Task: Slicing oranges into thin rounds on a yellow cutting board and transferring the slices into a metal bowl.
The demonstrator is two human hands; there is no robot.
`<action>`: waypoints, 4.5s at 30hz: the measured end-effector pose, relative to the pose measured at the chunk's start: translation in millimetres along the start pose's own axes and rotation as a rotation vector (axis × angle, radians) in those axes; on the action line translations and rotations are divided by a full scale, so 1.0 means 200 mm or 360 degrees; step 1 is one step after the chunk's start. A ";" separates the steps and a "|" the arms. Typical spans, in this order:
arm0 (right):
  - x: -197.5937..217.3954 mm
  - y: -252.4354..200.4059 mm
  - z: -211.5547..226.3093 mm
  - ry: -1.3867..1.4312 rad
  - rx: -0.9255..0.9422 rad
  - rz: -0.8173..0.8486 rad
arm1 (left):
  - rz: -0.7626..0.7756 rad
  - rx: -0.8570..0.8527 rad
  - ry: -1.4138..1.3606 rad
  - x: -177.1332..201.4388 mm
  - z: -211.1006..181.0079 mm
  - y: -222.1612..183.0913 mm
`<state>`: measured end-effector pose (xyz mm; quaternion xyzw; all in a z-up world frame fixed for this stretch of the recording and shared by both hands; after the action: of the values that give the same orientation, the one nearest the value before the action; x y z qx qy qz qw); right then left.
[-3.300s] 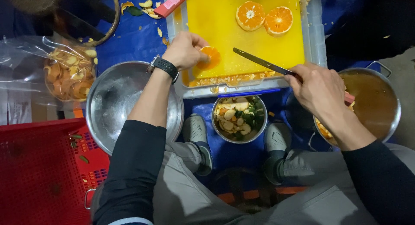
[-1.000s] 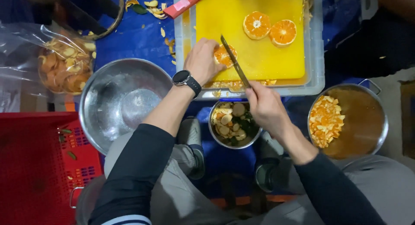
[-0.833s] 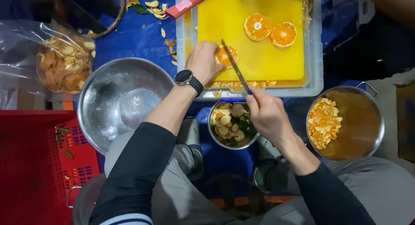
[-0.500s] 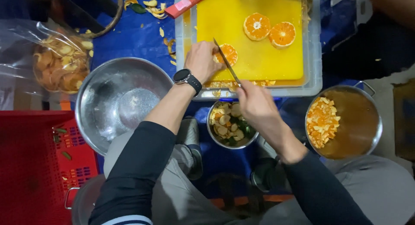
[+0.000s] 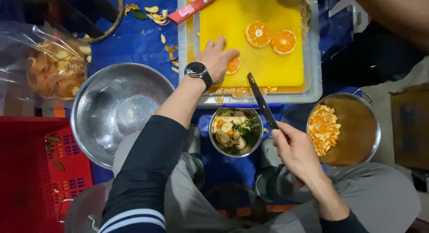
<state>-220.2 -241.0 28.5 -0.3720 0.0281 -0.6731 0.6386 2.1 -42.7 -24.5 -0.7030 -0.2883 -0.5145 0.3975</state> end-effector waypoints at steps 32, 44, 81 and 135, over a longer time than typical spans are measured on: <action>-0.30 0.40 0.13 -0.0367 0.0380 -0.0195 | -0.0394 0.0197 -0.0630 -0.22 -0.02 0.02; -0.26 0.19 0.16 -0.0267 0.0463 -0.0247 | -0.0326 0.0343 -0.0591 -0.29 0.03 0.05; 0.26 0.16 0.13 -0.0354 0.0246 -0.0460 | -0.0128 0.0192 -0.0759 -0.26 -0.26 0.33; 0.32 0.57 -0.31 0.1042 0.0047 -0.0195 | -0.0396 -0.0078 -0.0734 0.01 -0.56 0.65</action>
<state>-151.9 -346.1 -45.2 -0.1277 0.1997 -0.7943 0.5594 52.9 -205.8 -39.2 -0.7702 -0.4429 -0.3924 0.2380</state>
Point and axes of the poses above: each hand's wrist, its own y-axis towards the middle knuckle, its own x-axis out of the back of the hand, z = x × y, the point moved 2 cm from there along y, towards the middle knuckle, and after that the axes turned 8 degrees about y, right-handed, at the moved point
